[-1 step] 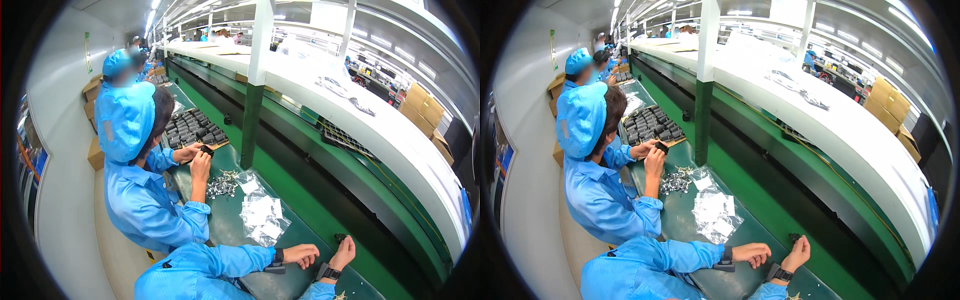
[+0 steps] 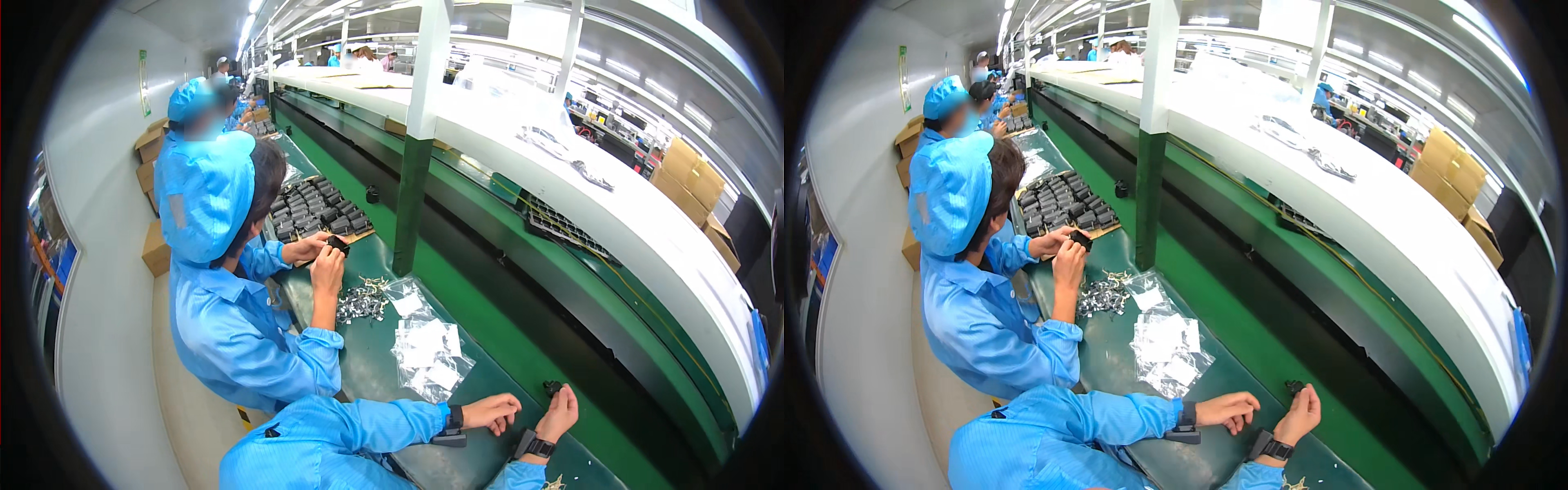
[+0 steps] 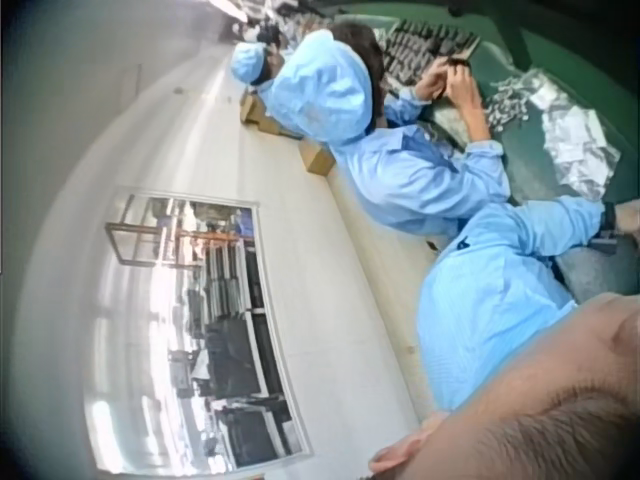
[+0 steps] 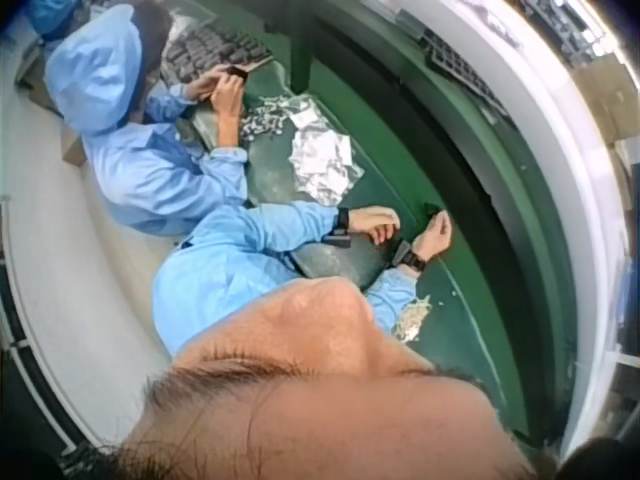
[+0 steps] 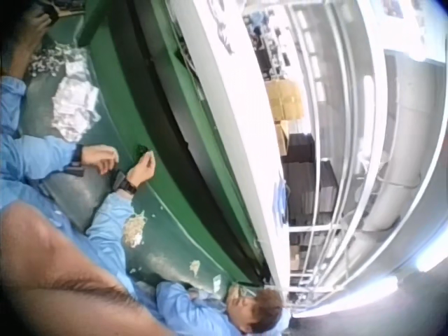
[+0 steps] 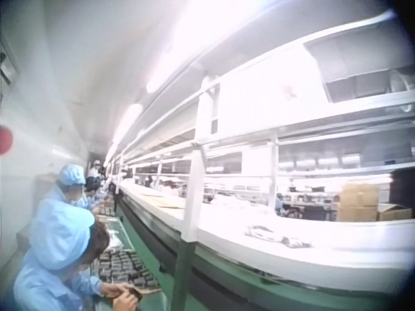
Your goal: Inserting small metal pins into black plastic housings on an assembly line.
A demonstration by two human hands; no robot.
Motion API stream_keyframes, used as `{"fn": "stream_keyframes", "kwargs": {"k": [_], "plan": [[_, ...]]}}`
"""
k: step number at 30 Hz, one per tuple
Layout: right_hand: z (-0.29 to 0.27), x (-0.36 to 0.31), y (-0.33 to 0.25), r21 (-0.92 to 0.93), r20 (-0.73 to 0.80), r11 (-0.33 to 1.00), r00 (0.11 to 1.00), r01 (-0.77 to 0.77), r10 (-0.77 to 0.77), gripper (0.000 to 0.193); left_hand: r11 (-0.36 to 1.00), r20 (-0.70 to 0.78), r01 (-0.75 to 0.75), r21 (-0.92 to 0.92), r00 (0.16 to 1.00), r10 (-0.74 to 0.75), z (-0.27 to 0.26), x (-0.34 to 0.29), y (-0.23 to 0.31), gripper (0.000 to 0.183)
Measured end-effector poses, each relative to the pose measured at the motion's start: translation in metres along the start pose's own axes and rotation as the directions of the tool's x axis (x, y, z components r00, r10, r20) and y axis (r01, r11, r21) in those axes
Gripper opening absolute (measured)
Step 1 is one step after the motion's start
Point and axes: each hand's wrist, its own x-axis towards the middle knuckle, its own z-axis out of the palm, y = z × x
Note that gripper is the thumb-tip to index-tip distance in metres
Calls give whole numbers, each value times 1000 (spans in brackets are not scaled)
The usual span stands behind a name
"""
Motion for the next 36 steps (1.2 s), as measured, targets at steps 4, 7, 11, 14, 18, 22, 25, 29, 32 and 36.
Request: {"fn": "stream_keyframes", "kwargs": {"k": [4,7,11,14,18,22,25,29,32,36], "plan": [[25,-44,-25,293,123,934,977,-203,174,23,981,-188,-192,25,963,193,-3,1,-1,39],[30,-86,-28,346,214,869,932,-353,293,25,953,-195,-285,102,934,300,0,-2,3,39],[15,-116,-14,367,141,846,922,-387,360,23,921,-205,-307,240,911,357,1,-5,3,35],[18,-131,-22,279,93,860,904,-427,418,20,902,-221,-285,325,905,365,9,-13,11,30],[19,-135,-34,-233,64,922,941,-309,331,19,892,-233,-249,378,907,352,10,-18,16,29],[18,-136,-31,-479,175,873,964,-93,198,24,880,-221,-258,399,904,365,11,-18,17,31],[10,-134,-17,-505,235,861,969,54,77,28,874,-199,-282,395,903,381,10,-16,14,31],[16,-137,-21,-534,308,813,949,230,-66,30,880,-187,-297,371,904,384,10,-17,13,32],[15,-137,-21,-561,244,808,969,179,-45,28,877,-171,-292,382,910,378,10,-16,12,31],[11,-134,-19,-565,171,814,984,139,-49,24,887,-145,-268,376,929,342,12,-18,12,31]]}}
